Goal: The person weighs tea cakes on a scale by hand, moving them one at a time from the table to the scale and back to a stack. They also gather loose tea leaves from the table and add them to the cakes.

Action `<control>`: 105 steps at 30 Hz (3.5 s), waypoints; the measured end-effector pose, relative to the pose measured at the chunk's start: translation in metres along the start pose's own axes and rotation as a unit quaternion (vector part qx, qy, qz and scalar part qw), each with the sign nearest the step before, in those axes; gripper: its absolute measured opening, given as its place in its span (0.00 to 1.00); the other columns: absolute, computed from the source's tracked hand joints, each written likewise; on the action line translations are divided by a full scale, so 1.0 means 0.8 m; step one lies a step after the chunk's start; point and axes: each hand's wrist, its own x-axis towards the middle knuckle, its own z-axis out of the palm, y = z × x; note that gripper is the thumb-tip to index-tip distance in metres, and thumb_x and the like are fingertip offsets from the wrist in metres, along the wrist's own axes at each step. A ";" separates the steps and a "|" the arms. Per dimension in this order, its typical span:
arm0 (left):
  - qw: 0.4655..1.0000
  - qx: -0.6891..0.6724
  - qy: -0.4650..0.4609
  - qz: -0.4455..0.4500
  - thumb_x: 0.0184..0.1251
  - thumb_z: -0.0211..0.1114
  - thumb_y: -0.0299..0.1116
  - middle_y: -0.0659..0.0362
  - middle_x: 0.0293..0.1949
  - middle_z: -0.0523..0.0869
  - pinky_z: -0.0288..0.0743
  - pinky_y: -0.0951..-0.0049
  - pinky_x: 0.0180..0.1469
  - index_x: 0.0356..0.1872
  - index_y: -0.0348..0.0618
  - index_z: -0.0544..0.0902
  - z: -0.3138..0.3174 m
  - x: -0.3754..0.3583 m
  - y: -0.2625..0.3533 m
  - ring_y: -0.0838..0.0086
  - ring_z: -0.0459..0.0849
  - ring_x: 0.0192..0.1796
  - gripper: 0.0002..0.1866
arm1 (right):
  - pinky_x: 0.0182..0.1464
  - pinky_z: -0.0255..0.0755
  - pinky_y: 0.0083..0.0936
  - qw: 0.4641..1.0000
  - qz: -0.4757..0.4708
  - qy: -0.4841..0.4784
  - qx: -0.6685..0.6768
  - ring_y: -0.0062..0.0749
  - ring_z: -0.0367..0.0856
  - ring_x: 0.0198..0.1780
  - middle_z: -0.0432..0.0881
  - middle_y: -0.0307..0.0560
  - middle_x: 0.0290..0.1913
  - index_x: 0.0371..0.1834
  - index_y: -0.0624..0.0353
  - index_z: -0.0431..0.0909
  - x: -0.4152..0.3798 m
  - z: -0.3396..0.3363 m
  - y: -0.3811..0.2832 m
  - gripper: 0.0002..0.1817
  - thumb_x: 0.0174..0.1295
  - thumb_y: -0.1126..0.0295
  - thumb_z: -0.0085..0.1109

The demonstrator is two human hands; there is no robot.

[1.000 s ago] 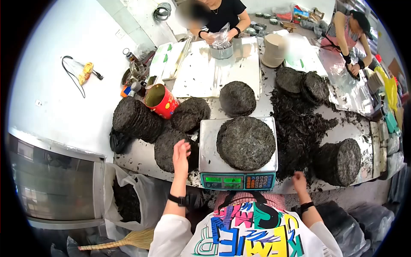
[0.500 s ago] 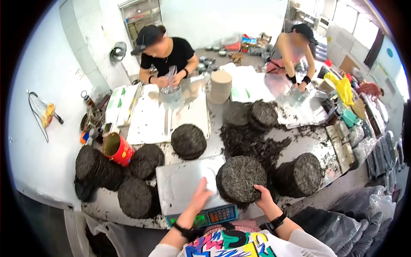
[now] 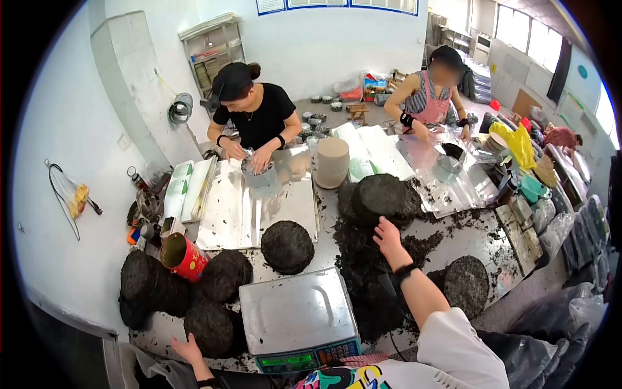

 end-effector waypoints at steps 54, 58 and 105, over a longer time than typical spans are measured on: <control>0.808 -0.395 -0.433 0.057 0.59 0.56 0.23 0.46 0.59 0.70 0.63 0.66 0.62 0.62 0.37 0.65 0.037 -0.214 0.128 0.62 0.70 0.61 0.27 | 0.57 0.69 0.35 0.962 0.110 -0.247 -0.041 0.34 0.72 0.57 0.73 0.46 0.58 0.64 0.64 0.62 -0.320 -0.036 0.101 0.25 0.64 0.74 0.54; 0.850 -0.430 -0.299 0.061 0.67 0.47 0.25 0.50 0.57 0.73 0.65 0.69 0.60 0.58 0.36 0.69 0.043 -0.159 0.054 0.64 0.72 0.60 0.18 | 0.59 0.64 0.40 0.652 -0.429 -0.116 -0.614 0.49 0.71 0.57 0.74 0.55 0.53 0.62 0.61 0.65 -0.334 -0.077 0.037 0.36 0.45 0.71 0.67; 0.700 -0.416 -0.576 -0.072 0.60 0.66 0.29 0.48 0.61 0.66 0.65 0.66 0.60 0.68 0.35 0.53 0.012 -0.237 0.219 0.65 0.69 0.61 0.39 | 0.50 0.64 0.38 0.656 -0.545 -0.020 -0.522 0.41 0.72 0.47 0.75 0.44 0.43 0.49 0.51 0.79 -0.291 -0.036 0.012 0.23 0.47 0.81 0.54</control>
